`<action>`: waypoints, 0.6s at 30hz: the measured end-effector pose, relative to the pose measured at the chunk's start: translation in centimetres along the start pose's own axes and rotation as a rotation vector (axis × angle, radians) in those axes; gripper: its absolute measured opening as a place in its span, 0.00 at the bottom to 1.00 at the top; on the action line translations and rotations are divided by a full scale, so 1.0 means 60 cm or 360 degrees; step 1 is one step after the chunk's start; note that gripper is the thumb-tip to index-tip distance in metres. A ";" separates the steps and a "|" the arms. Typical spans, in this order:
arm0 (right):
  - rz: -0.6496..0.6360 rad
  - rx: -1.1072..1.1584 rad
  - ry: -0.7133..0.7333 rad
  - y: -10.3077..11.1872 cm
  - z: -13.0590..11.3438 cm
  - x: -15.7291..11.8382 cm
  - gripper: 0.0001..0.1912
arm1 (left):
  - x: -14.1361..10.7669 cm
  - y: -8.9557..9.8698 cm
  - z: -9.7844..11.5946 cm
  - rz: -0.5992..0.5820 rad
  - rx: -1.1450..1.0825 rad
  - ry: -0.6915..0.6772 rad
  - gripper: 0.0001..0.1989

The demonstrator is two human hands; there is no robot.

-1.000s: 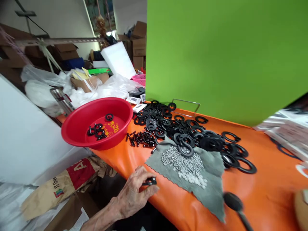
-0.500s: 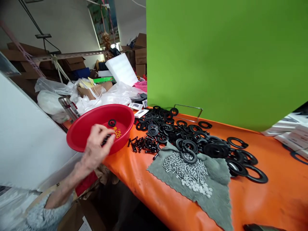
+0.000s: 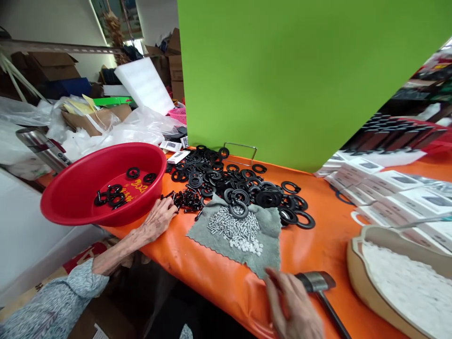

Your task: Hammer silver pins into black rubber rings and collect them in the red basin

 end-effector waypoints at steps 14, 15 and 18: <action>-0.0110 -0.0567 0.0128 -0.126 -0.094 0.084 0.14 | -0.092 -0.017 0.144 -0.0164 -0.0516 0.0097 0.08; -0.0126 -0.0567 0.0123 -0.128 -0.093 0.085 0.13 | -0.093 -0.016 0.135 -0.0201 -0.0530 0.0127 0.09; -0.0181 -0.0521 0.0110 -0.130 -0.092 0.087 0.10 | -0.090 -0.018 0.116 -0.0312 -0.0562 0.0155 0.05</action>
Point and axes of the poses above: each hand's wrist, its own x-axis towards the middle knuckle, its own y-axis out of the back of the hand, z = x × y, the point moved 8 cm from there along x, towards the middle knuckle, and after that the axes turned 2 degrees about -z, right-handed, at the moved point
